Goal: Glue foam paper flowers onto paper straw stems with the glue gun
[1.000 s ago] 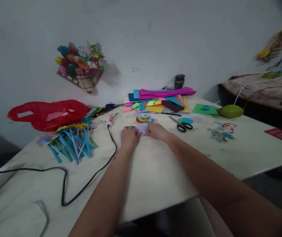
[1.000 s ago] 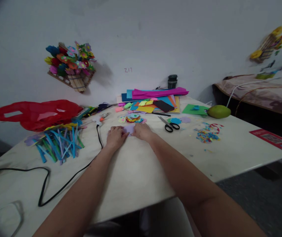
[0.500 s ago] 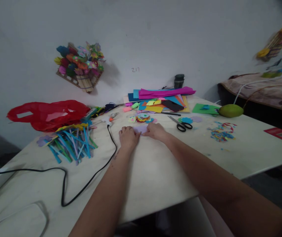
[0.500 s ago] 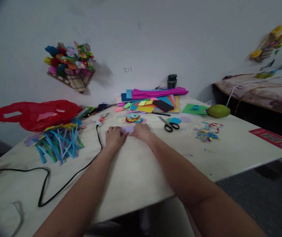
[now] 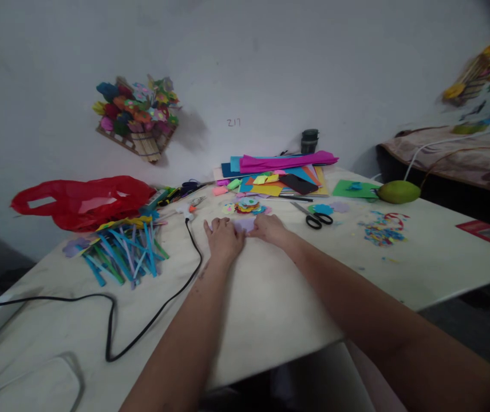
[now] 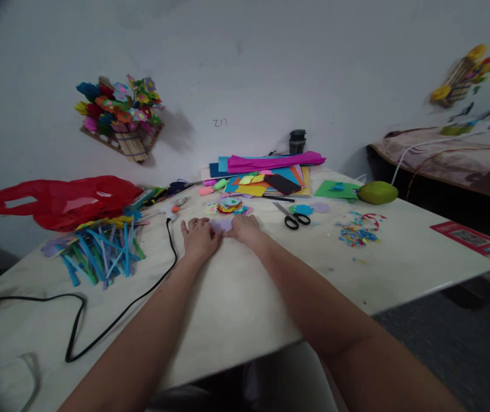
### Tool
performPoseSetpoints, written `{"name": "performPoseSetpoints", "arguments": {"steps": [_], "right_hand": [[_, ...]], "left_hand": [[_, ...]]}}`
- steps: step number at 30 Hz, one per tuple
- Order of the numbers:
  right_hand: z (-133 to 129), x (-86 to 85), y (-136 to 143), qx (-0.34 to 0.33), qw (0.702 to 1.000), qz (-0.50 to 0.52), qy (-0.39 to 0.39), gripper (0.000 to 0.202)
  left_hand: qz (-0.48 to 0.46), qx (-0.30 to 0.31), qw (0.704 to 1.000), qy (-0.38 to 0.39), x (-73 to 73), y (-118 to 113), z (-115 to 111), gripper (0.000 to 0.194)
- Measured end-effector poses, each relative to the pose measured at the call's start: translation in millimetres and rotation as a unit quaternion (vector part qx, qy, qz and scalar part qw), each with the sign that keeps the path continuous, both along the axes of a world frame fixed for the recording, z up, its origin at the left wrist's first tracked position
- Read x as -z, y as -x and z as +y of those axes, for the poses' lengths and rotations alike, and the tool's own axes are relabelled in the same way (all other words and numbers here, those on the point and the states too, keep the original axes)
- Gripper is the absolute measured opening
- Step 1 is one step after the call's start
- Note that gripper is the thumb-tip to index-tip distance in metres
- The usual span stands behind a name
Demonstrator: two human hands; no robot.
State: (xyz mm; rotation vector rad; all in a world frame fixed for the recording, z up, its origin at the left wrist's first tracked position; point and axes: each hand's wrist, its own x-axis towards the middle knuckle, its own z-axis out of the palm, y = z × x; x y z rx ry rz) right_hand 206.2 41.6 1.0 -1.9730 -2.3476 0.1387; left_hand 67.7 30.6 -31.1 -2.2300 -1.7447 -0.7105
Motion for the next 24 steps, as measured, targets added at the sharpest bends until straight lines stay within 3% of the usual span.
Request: {"name": "performPoseSetpoints", "arguments": {"steps": [9,17,24], "right_hand": [[0,-1.5,-18,-0.059,0.997,0.031,0.033,0.027],[-1,-10.3,-27,-0.059,0.997,0.012,0.047,0.023],[13,-0.8,-43,-0.095,0.994,0.01,0.056,0.026]], "left_hand": [[0.0,-0.025,1.0,0.016,2.4,2,3,0.035],[0.013,-0.059,0.997,0.044,-1.2,0,0,0.04],[0.03,-0.081,0.995,0.045,-1.8,0,-3,0.042]]}}
